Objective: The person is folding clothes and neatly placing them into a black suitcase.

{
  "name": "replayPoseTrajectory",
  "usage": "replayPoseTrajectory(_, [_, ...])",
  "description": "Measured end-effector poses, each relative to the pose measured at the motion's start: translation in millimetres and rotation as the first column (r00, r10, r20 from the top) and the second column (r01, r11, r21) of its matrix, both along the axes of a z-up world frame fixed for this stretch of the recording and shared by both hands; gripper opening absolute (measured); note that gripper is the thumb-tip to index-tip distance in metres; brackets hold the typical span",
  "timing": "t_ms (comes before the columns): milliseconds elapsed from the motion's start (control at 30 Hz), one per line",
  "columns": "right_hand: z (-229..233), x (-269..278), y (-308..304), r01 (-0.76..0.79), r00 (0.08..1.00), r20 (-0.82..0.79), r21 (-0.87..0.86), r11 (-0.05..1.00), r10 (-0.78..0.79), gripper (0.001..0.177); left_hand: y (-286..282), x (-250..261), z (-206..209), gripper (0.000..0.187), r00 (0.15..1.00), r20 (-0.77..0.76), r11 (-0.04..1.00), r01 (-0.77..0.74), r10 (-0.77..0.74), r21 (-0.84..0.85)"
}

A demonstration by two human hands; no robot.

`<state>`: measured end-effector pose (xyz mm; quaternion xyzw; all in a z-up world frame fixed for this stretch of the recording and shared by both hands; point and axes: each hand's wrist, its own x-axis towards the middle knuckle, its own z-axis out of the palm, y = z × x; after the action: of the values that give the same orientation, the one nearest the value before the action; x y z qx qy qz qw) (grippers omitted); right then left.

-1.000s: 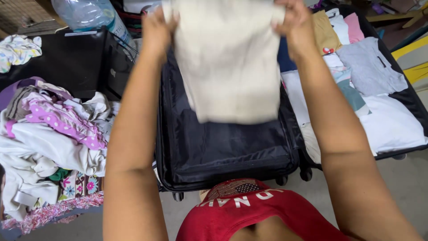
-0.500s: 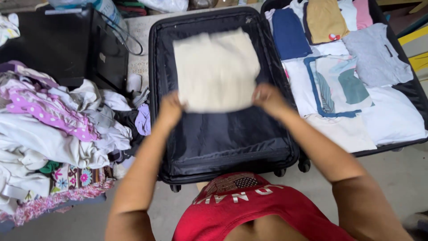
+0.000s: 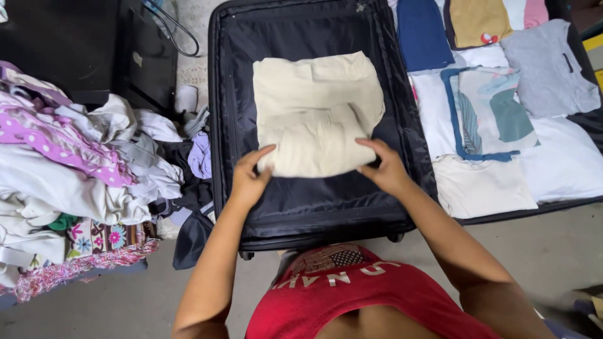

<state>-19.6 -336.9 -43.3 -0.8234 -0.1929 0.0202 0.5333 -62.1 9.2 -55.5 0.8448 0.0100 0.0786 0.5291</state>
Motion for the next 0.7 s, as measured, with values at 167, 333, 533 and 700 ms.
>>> replayPoseTrajectory(167, [-33, -30, -4, 0.091, 0.988, -0.097, -0.266, 0.96, -0.121, 0.061, -9, -35, 2, 0.074, 0.984, 0.014, 0.978, 0.172, -0.175, 0.116])
replayPoseTrajectory(333, [-22, -33, -6, 0.115, 0.967, 0.253, -0.312, 0.943, -0.034, 0.048, -7, -43, 4, 0.053, 0.992, 0.033, 0.936, 0.101, -0.119, 0.338])
replayPoseTrajectory(533, [-4, -37, -33, -0.194, 0.976, 0.09, -0.068, 0.979, 0.199, 0.039, 9, -61, 40, 0.029, 0.929, 0.252, 0.944, 0.205, -0.271, 0.26])
replayPoseTrajectory(700, [-47, -22, -43, 0.001, 0.914, -0.4, 0.16, 0.987, 0.064, 0.032, 9, -47, -5, 0.024, 0.974, -0.111, 0.977, 0.182, -0.195, -0.113])
